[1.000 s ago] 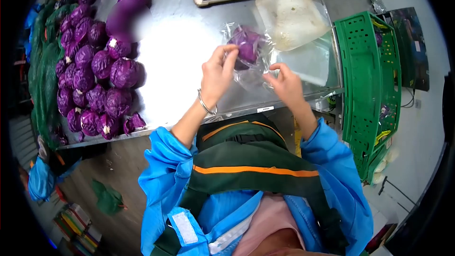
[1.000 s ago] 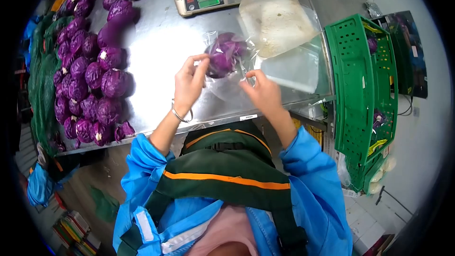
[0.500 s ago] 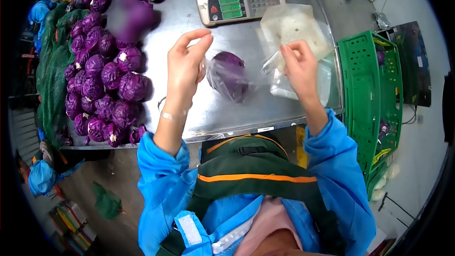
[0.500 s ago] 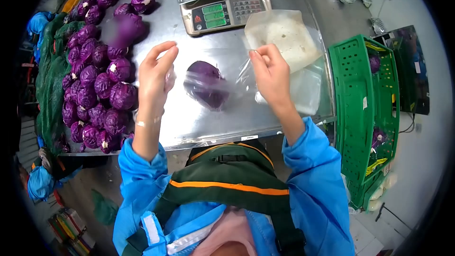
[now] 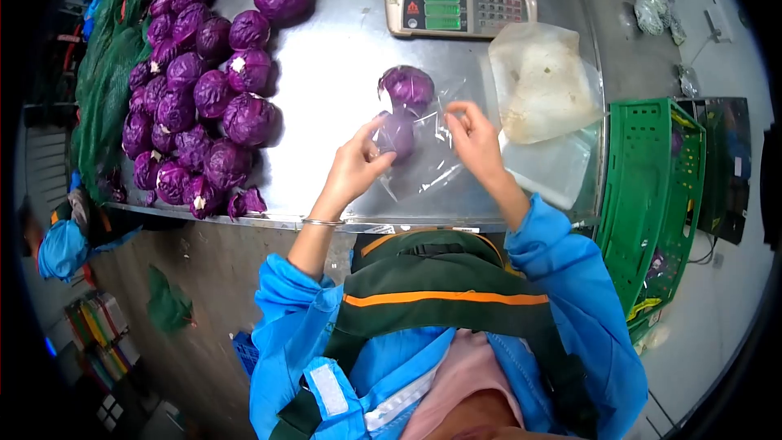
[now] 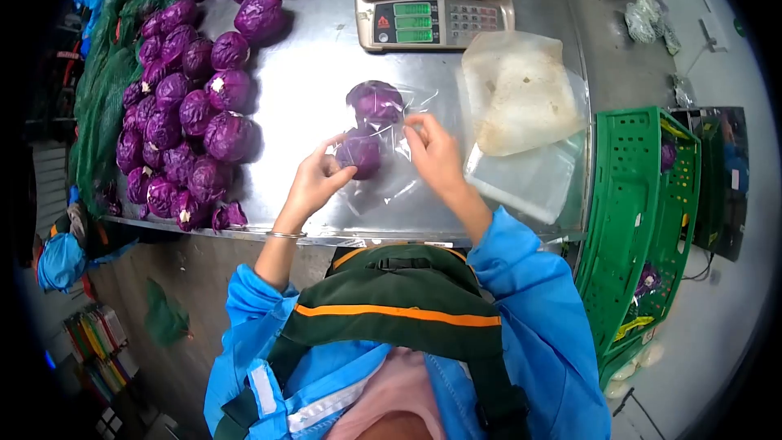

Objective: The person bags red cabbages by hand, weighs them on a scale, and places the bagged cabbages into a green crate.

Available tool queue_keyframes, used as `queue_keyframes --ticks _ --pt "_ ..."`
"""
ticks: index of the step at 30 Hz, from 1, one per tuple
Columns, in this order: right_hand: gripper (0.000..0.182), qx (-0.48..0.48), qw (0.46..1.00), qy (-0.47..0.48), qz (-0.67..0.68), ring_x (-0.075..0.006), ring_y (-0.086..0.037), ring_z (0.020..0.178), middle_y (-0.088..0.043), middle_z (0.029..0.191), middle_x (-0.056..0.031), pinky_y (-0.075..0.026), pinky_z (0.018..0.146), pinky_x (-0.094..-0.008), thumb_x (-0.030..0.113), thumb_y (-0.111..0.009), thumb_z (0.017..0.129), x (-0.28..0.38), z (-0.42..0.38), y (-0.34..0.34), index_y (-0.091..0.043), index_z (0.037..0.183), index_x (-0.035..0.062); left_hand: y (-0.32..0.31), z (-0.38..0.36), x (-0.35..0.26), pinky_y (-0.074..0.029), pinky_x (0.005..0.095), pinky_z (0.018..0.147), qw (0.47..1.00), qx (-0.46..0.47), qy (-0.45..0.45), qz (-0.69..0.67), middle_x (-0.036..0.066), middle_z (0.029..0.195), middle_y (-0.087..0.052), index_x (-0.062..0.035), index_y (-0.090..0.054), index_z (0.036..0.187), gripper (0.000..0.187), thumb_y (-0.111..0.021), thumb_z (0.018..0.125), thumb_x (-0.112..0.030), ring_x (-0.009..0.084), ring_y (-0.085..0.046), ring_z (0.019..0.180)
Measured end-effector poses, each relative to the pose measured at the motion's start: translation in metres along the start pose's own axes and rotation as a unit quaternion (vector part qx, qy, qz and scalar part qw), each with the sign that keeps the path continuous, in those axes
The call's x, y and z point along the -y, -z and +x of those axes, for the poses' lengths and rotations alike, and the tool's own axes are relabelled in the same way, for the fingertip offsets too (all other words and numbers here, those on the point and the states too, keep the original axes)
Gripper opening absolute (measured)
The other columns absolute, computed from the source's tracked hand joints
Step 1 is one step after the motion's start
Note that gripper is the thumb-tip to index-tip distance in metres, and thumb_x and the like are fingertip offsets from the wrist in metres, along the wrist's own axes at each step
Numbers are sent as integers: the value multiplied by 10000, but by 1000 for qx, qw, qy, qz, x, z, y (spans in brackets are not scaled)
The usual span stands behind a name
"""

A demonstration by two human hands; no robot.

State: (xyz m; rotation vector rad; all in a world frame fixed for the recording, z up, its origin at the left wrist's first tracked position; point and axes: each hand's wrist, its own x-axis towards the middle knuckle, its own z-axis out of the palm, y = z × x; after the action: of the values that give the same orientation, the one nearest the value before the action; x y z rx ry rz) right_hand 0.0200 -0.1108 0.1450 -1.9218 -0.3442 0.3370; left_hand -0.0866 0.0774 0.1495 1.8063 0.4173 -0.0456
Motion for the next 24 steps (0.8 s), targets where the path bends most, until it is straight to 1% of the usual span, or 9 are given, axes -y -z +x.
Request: queue_keyframes --ticks 5,8,10,12,14,16,18,22,24 --pt "144 -77 996 18 -43 -82 -402 457 -446 519 -37 -332 437 -261 113 -551 860 -25 -45 3 -533 988 48 -4 -12 17 -423 354 470 980 -112 -26 160 127 534 -533 -84 -570 1075 247 -562 829 -113 272 -563 482" --pt "143 51 991 -120 -43 -76 -421 478 -452 531 -28 -348 458 -246 111 -529 876 -37 -58 -2 -544 996 35 -17 -24 41 -429 358 479 980 -138 15 144 128 557 -547 -82 -572 1063 232 -566 833 -112 273 -575 496" --pt "164 32 997 -56 -37 -54 -408 503 -447 551 0 -339 467 -238 124 -512 897 -40 -64 -4 -557 1023 29 -26 -49 21 -433 345 477 976 -132 -83 154 141 615 -576 -55 -589 1008 168 -528 863 -114 288 -583 517" --pt "177 -43 999 -22 15 -25 -363 507 -421 562 48 -293 455 -215 136 -504 910 -21 -73 -8 -554 1044 32 -31 -63 14 -425 329 463 971 -147 -150 116 152 601 -564 -40 -600 981 149 -521 869 -100 258 -584 503" --pt "168 -66 997 -31 19 -60 -433 517 -508 601 -12 -370 477 -238 140 -500 914 -25 -63 -5 -567 1014 24 -23 -47 3 -402 291 447 985 -144 -12 89 125 557 -542 -26 -603 975 146 -527 874 -101 167 -546 462" --pt "164 -85 992 -46 85 -50 -420 498 -522 620 4 -357 458 -222 140 -492 920 -22 -40 1 -566 1011 24 -10 -26 -15 -328 227 432 985 -164 -43 -31 10 506 -458 -7 -599 982 182 -523 901 -152 36 -392 477" --pt "160 -76 978 -59 184 -35 -399 475 -515 629 17 -335 431 -209 145 -488 925 19 -28 22 -561 1006 28 7 -15 -66 -290 197 443 982 -155 -47 -93 -42 541 -453 7 -599 1005 173 -523 903 -109 18 -363 505" --pt "163 -84 964 -4 251 -11 -362 440 -478 610 37 -280 391 -184 166 -488 929 79 -27 54 -546 1010 37 27 -28 -119 -233 163 437 971 -133 -196 -32 -83 566 -415 2 -593 1006 166 -515 906 -105 -20 -324 491" --pt "152 -59 971 -51 226 -14 -360 453 -469 605 46 -278 406 -182 170 -523 913 78 -16 55 -573 947 31 31 -11 -123 -259 188 421 987 -107 -84 -85 -50 529 -457 4 -598 962 128 -530 889 -77 7 -362 467"
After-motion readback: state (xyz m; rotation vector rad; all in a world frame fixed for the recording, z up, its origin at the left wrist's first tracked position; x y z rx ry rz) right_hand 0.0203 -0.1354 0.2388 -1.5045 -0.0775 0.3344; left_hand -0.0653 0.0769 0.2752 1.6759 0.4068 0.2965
